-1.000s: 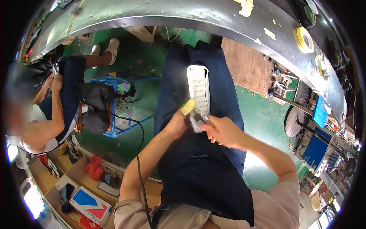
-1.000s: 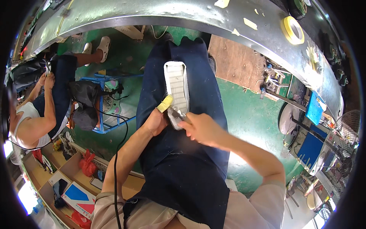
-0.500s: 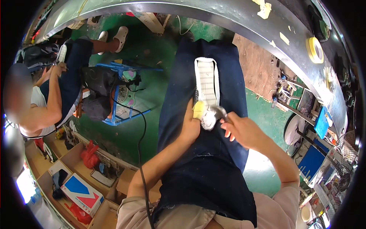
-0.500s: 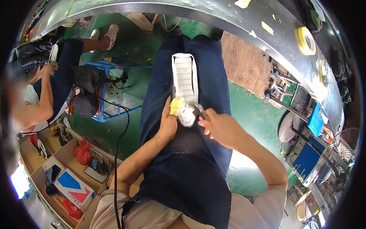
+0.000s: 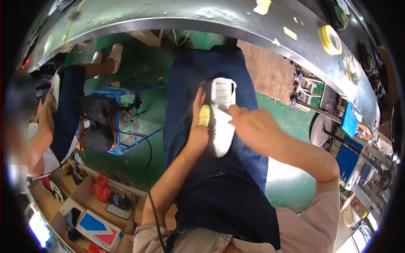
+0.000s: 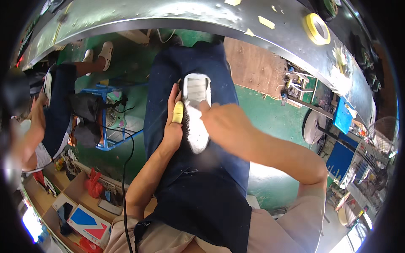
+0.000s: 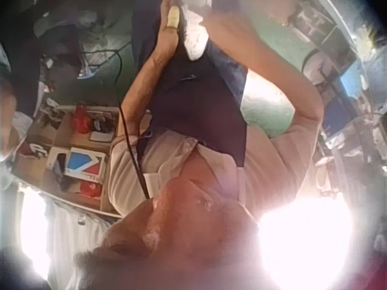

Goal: The person assembles shoe components by hand, hammering a shoe upper onto a last and attaching a shoe sole to create a workpiece.

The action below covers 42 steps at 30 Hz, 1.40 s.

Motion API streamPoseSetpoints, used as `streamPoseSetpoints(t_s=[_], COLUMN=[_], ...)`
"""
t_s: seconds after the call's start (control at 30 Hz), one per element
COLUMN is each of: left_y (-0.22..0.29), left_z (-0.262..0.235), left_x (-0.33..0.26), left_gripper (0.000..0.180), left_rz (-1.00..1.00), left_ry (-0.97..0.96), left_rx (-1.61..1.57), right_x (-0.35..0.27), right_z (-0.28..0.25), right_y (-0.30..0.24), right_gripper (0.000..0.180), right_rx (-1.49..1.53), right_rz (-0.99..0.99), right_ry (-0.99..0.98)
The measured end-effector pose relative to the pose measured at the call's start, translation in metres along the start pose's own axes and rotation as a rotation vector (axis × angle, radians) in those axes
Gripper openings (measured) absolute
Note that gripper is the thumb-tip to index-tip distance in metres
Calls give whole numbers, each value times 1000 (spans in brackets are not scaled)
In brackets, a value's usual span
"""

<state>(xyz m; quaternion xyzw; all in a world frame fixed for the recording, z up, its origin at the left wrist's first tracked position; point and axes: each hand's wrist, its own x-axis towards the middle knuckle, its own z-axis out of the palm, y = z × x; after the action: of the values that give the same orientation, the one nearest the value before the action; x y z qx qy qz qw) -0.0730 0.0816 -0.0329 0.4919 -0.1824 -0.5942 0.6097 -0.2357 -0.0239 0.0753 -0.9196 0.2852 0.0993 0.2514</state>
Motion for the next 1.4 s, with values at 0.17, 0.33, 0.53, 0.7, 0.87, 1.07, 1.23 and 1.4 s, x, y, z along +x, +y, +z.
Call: streamPoseSetpoints(t_s=[0.17,0.33,0.53,0.7,0.87,1.07,1.23,1.4], left_y=[4,13,21,21,61,40,23,31], left_z=[-10,-15,-20,-22,-1,-5,-10,25], left_x=[5,14,18,15,-16,-84,-51,-37], left_gripper=[66,89,112,115,107,68,62,68], left_rz=[-113,67,164,59,612,238,-606,-589], left_ry=[-32,-140,-153,-143,-233,29,395,284], left_rx=[-100,318,567,538,615,712,-446,-428], right_x=[3,-3,39,25,-12,-39,-68,-62], right_z=[53,16,41,16,-33,-2,48,61], right_y=[-12,3,19,22,3,-3,-21,-21], right_gripper=[31,31,30,31,41,62,51,32], right_rx=[284,858,162,123,1106,1050,1320,1581], right_rz=[208,419,104,95,179,297,225,401], right_ry=[109,-65,192,354,505,264,249,56])
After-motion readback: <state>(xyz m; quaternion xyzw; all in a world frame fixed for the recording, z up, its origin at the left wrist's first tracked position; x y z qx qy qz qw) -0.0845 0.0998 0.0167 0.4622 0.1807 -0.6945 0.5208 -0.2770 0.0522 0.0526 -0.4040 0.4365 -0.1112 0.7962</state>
